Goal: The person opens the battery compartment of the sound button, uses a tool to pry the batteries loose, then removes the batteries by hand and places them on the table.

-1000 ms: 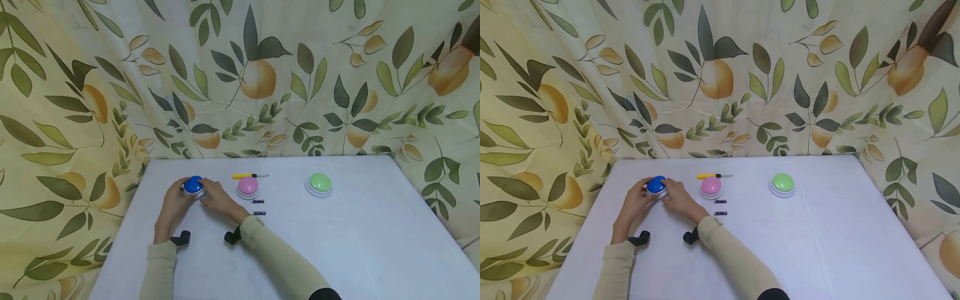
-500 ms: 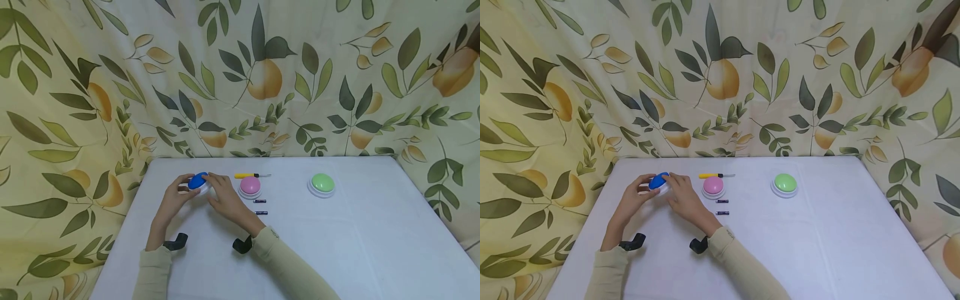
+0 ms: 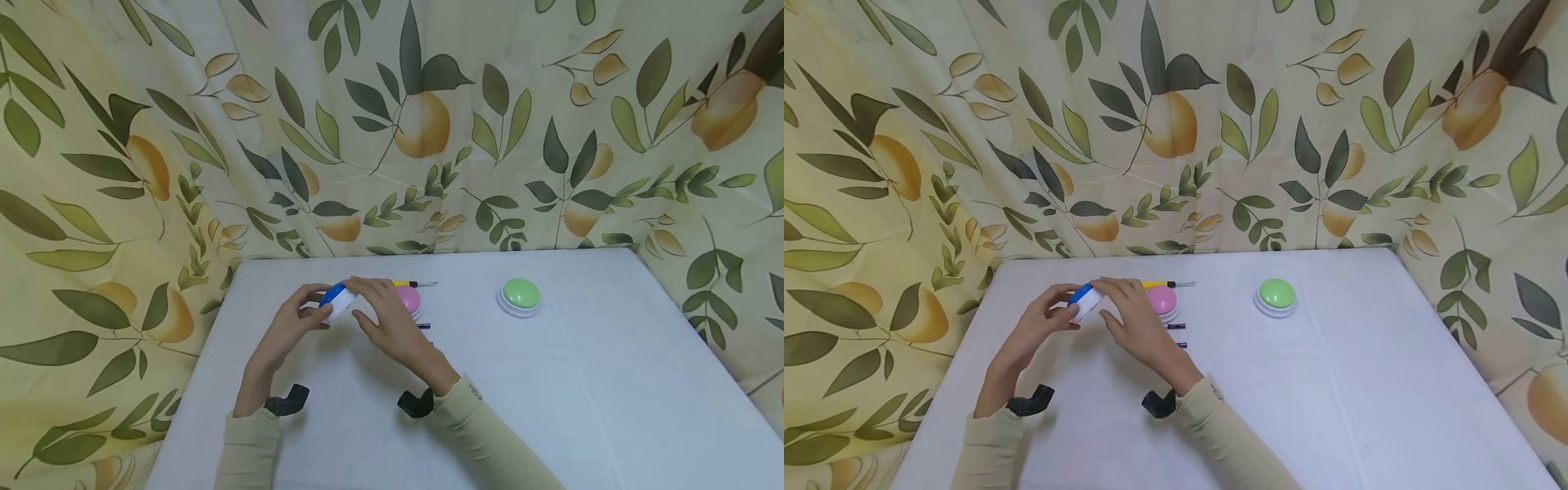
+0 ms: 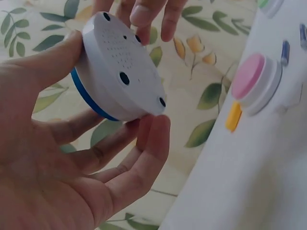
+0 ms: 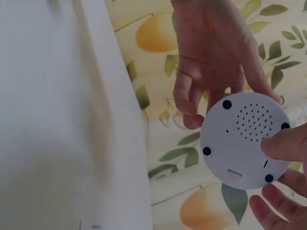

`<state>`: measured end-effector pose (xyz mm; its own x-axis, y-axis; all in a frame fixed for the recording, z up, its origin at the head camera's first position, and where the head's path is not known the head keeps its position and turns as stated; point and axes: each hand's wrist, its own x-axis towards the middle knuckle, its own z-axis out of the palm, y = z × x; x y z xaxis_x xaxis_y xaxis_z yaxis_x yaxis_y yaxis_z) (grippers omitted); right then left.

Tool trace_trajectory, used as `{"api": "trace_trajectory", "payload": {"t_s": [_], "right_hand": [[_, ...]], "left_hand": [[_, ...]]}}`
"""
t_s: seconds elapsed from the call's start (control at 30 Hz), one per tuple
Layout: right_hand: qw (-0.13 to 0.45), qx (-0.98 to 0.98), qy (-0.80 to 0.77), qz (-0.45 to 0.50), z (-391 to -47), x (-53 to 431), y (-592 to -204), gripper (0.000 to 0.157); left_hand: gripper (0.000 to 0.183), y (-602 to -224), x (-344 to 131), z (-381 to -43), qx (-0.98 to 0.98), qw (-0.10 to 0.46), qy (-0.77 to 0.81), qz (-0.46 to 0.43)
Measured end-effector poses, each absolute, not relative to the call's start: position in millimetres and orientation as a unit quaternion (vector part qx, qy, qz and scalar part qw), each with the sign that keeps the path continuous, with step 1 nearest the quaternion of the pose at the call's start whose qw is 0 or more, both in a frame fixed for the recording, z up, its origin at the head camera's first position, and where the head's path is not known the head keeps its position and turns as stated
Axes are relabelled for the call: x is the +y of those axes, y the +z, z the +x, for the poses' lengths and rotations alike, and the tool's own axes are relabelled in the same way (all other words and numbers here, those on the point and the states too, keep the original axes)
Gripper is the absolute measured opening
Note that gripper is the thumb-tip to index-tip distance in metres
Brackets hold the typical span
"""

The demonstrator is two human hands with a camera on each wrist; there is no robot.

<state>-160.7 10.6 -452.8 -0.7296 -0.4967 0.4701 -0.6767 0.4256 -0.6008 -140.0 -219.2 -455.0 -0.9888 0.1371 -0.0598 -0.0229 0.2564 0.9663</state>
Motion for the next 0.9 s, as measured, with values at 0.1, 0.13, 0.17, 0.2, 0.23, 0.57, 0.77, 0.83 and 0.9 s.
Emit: {"api": "trace_trajectory", "payload": {"t_s": [0.1,0.13,0.17,0.2,0.23,0.57,0.77,0.83,0.9], "right_hand": [[0.125,-0.829,0.412,0.356,-159.7,17.8,-452.8,0.055],[0.127,-0.828,0.412,0.358,-159.1,20.2,-453.1,0.054],[0.126,-0.827,0.414,0.359,-158.6,22.5,-453.1,0.054],[0.125,-0.826,0.416,0.360,-158.0,24.6,-453.1,0.054],[0.124,-0.825,0.418,0.359,-157.3,26.5,-452.8,0.055],[0.109,-0.825,0.432,0.347,-154.7,35.5,-456.4,0.055],[0.110,-0.826,0.433,0.344,-154.6,37.8,-458.6,0.056],[0.113,-0.825,0.431,0.347,-155.7,38.4,-458.5,0.056],[0.118,-0.824,0.429,0.352,-157.6,38.4,-457.8,0.055]], "left_hand": [[0.052,-454.7,-215.5,-139.5,0.772,0.085,0.628,0.046],[0.052,-455.5,-214.3,-139.5,0.769,0.091,0.630,0.048],[0.052,-456.5,-213.1,-139.5,0.767,0.097,0.632,0.049],[0.052,-457.5,-211.8,-139.6,0.767,0.100,0.632,0.052],[0.052,-458.1,-210.4,-139.9,0.767,0.103,0.631,0.055],[0.050,-460.9,-201.9,-139.6,0.760,0.118,0.635,0.065],[0.049,-460.9,-200.4,-141.7,0.760,0.119,0.636,0.066],[0.049,-461.3,-200.5,-143.3,0.759,0.120,0.636,0.067],[0.049,-461.5,-200.9,-145.2,0.757,0.120,0.639,0.067]]}}
